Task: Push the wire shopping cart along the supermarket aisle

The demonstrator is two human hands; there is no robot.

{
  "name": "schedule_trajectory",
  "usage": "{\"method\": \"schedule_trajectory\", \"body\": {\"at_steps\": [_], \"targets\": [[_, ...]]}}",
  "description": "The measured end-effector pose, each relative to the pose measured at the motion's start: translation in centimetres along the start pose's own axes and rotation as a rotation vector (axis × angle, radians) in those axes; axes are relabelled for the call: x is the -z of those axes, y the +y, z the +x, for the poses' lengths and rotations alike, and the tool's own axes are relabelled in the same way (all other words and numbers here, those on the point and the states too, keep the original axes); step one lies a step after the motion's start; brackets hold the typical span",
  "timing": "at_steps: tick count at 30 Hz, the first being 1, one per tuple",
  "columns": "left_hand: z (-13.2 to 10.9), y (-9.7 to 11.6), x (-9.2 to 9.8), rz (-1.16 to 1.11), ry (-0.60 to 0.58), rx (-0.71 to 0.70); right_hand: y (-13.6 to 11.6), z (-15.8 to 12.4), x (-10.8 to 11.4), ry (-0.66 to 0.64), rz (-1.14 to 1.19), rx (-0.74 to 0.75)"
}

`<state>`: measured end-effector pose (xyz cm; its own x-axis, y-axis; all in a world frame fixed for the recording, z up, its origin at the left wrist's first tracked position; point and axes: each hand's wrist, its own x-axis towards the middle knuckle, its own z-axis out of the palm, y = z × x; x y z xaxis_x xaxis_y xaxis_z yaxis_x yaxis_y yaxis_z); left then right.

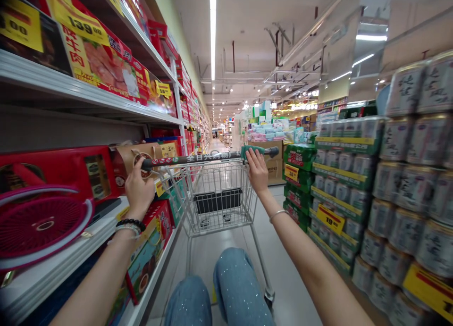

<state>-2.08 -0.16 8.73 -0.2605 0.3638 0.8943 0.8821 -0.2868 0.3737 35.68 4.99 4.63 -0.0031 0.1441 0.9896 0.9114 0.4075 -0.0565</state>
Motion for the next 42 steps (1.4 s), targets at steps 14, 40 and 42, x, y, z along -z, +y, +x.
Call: {"method": "schedule_trajectory", "body": {"at_steps": [14, 40, 42], "targets": [[-4.5, 7.2, -3.9, -0.188, -0.087, -0.142, -9.6, 1.0, -3.2, -0.085, 0.151, -0.076], [-2.4, 14.5, -21.6, -0.412, -0.745, -0.113, 1.1, 1.3, 2.7, -0.128, -0.243, 0.172], [-2.4, 15.7, -22.4, -0.407, -0.752, -0.152, 2.5, 1.3, 2.8, -0.161, -0.278, 0.142]]}}
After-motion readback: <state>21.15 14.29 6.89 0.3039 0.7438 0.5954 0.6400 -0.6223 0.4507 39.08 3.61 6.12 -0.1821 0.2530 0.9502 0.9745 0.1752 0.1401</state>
